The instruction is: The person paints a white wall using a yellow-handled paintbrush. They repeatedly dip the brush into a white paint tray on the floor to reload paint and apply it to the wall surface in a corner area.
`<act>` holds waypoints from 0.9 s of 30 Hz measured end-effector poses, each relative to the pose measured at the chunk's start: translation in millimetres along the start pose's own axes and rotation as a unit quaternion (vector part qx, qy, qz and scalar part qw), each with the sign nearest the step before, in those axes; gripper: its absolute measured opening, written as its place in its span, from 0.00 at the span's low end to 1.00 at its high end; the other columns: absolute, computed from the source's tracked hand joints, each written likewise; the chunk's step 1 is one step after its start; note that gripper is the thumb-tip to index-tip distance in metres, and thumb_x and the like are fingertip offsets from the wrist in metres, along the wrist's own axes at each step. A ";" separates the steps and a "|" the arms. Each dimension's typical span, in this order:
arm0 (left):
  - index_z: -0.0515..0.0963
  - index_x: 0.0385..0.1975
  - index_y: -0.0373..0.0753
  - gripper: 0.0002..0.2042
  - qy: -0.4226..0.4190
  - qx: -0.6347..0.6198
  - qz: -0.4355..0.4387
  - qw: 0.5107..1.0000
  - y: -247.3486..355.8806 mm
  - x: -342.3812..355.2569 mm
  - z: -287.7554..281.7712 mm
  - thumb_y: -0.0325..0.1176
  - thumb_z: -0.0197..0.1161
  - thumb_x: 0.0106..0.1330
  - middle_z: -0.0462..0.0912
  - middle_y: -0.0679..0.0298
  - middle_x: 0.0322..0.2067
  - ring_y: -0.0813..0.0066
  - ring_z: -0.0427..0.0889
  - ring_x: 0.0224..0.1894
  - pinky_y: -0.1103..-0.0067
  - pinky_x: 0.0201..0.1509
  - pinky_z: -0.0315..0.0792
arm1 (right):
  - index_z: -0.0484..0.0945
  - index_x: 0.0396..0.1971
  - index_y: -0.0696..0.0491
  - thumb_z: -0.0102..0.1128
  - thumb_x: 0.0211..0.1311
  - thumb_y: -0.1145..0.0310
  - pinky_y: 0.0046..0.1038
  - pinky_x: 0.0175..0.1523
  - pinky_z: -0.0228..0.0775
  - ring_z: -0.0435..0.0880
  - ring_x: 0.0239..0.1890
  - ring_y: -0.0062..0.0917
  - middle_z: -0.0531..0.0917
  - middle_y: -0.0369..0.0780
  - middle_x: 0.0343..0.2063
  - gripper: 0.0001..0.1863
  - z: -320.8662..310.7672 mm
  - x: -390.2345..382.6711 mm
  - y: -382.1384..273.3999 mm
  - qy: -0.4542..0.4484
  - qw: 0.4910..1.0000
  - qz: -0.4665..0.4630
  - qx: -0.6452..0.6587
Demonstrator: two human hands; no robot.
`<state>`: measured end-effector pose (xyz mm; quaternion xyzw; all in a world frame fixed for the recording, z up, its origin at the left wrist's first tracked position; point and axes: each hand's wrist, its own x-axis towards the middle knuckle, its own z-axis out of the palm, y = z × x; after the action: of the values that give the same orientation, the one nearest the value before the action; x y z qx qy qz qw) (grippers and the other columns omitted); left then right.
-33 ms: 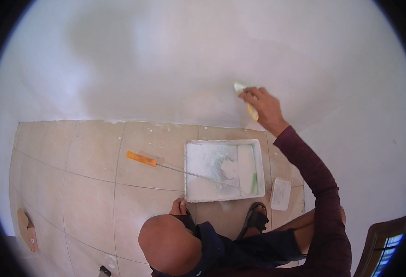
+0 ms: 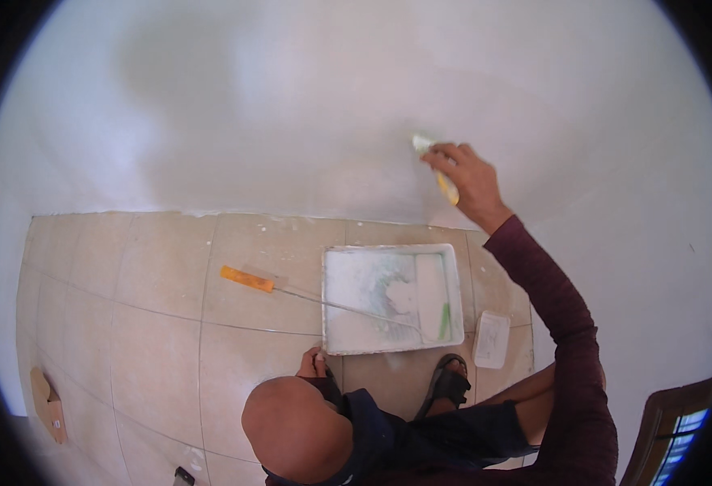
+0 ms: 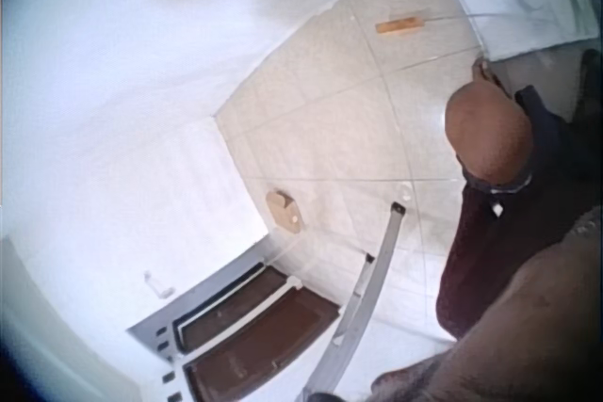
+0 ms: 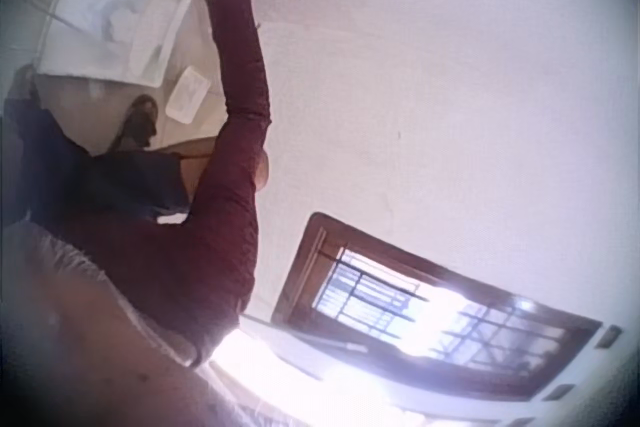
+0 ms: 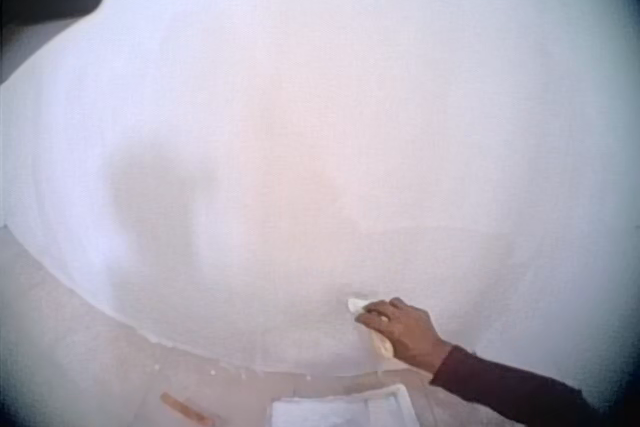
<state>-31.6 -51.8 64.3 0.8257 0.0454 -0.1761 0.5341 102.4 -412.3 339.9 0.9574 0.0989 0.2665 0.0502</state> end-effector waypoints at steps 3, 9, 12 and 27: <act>0.71 0.52 0.38 0.14 -0.007 -0.007 -0.001 1.000 1.1 -2.3 1.7 0.37 0.47 0.74 0.78 0.61 0.25 0.73 0.77 0.29 0.74 0.34 0.72 | 0.80 0.45 0.44 0.61 0.47 0.80 0.29 0.39 0.75 0.79 0.42 0.30 0.80 0.34 0.45 0.23 -40.8 24.3 6.6 0.061 0.998 0.008 -0.031; 0.71 0.52 0.38 0.15 -0.015 -0.018 0.000 1.000 -15.9 4.4 1.5 0.39 0.47 0.74 0.78 0.61 0.27 0.73 0.77 0.29 0.74 0.36 0.72 | 0.80 0.46 0.42 0.61 0.46 0.77 0.30 0.35 0.73 0.78 0.42 0.29 0.78 0.33 0.47 0.23 -59.0 38.7 8.8 0.239 0.960 -0.036 -0.141; 0.71 0.52 0.38 0.15 -0.024 -0.020 -0.001 1.000 -6.9 0.7 2.2 0.40 0.47 0.74 0.78 0.60 0.28 0.73 0.76 0.30 0.74 0.37 0.72 | 0.80 0.46 0.42 0.60 0.47 0.73 0.30 0.36 0.70 0.77 0.43 0.30 0.78 0.36 0.49 0.22 -22.8 11.6 10.2 0.167 0.971 -0.063 -0.156; 0.69 0.53 0.35 0.15 -0.039 -0.028 -0.015 0.999 -13.0 3.4 1.1 0.36 0.48 0.73 0.78 0.62 0.30 0.76 0.75 0.30 0.77 0.36 0.72 | 0.79 0.44 0.42 0.62 0.44 0.78 0.31 0.37 0.75 0.77 0.40 0.29 0.79 0.32 0.44 0.24 -29.2 21.7 2.1 0.064 0.998 0.007 -0.002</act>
<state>-32.1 -47.6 51.4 0.8020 0.0417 -0.2142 0.5561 105.7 -408.3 375.9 0.9391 0.0949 0.3273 0.0435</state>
